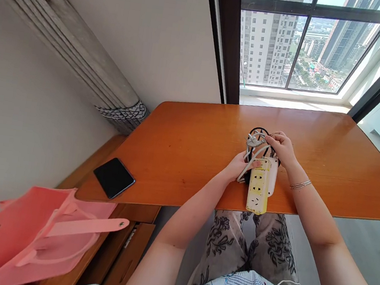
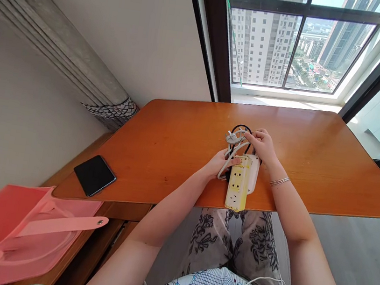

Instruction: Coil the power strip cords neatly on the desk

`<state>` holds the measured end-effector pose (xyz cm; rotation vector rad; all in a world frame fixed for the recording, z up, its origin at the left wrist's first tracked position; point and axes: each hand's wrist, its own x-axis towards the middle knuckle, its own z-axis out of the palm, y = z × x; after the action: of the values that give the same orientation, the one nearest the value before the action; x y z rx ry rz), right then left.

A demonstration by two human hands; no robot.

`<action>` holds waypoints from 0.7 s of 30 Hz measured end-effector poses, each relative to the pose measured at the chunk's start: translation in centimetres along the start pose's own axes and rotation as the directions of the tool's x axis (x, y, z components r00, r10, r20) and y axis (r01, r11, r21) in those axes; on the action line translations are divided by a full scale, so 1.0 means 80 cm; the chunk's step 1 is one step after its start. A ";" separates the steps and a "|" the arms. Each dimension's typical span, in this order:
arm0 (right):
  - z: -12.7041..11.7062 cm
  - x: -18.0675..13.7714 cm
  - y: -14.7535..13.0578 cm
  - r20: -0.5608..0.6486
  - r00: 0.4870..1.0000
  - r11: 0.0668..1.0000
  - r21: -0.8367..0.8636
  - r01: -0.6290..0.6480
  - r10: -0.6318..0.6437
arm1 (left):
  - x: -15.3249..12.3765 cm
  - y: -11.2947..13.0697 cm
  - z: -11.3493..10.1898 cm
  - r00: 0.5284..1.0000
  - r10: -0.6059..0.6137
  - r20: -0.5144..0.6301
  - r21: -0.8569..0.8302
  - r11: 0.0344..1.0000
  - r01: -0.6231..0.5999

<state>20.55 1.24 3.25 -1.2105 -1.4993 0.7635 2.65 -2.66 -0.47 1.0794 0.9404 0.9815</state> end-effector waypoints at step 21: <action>-0.007 -0.002 -0.009 0.136 0.984 0.959 0.243 -0.149 0.119 | 0.001 0.019 -0.024 0.986 0.026 0.166 -0.010 1.000 -0.025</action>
<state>20.85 0.81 4.00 -1.0961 -1.3762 1.1011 0.57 -1.83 0.61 1.1507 0.7878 0.9002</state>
